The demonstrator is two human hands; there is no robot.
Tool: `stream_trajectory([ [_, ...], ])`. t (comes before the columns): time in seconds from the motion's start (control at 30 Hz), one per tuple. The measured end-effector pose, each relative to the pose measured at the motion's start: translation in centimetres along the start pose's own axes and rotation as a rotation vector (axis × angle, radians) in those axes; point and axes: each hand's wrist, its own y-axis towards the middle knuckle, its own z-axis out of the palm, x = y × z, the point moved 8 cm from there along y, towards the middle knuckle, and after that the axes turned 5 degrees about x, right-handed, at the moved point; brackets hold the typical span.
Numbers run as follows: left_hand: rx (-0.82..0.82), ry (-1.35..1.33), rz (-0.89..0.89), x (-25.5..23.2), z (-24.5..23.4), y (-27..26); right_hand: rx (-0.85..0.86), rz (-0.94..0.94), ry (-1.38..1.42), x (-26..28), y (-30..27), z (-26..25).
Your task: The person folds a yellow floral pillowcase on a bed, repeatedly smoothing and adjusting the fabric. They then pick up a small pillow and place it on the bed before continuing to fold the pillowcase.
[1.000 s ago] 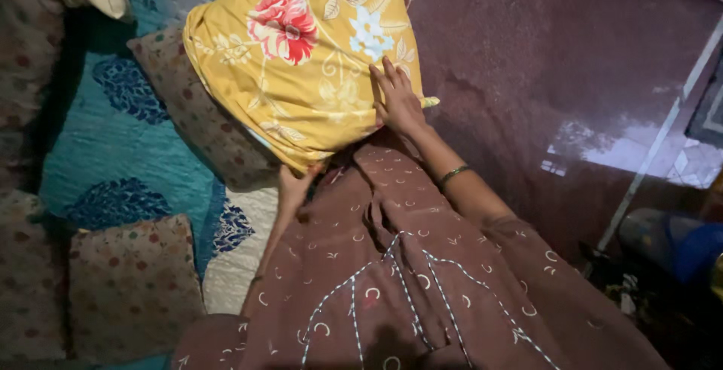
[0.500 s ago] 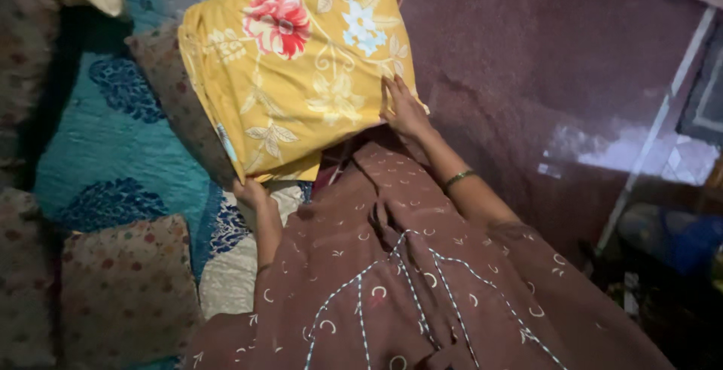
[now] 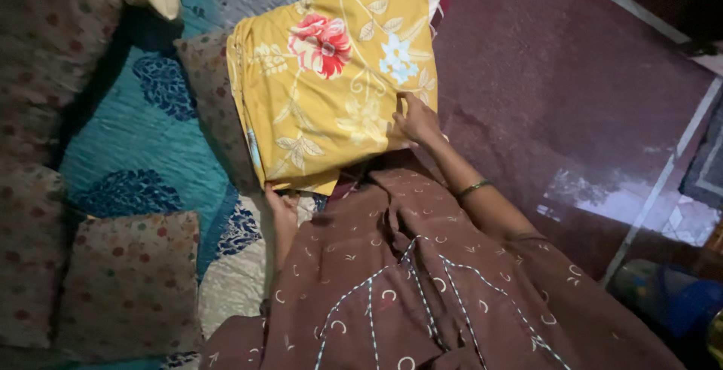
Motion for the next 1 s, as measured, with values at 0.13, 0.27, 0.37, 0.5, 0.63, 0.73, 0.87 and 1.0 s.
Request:
stream_trajectory([
  [0.13, 0.07, -0.161, 0.084, -0.6, 1.3, 1.5, 0.014, 0.039, 0.012, 1.3, 0.7, -1.5],
  [0.27, 0.183, 0.195, 0.323, -3.7, 2.7, -0.2, -0.132, -0.281, 0.063, 5.7, 2.2, -3.4],
  [0.37, 0.217, 0.707, 0.679, -6.0, 2.7, -5.5, -0.08, -0.334, 0.076, 8.1, 4.5, -2.3],
  [0.5, 0.225, 0.534, 0.638, -7.5, 3.0, -5.8, 0.033, -0.204, 0.03, 8.2, 7.5, -0.6],
  [0.63, 0.236, -0.216, 0.257, -9.0, 3.0, -0.8, -0.019, -0.377, 0.043, 9.0, 7.8, -0.9],
  [0.73, 0.333, -0.013, 0.27, -12.2, 6.0, 1.2, 0.046, -0.43, 0.077, 10.9, 7.6, -0.5],
  [0.87, 0.289, 0.721, 0.174, -11.7, 12.1, -1.1, 0.443, -0.207, 0.669, 13.5, 5.9, 1.5],
  [1.0, 0.722, 1.137, 0.523, -10.3, 25.1, -12.1, 0.369, 0.019, 0.809, 13.8, 5.1, -1.6],
])
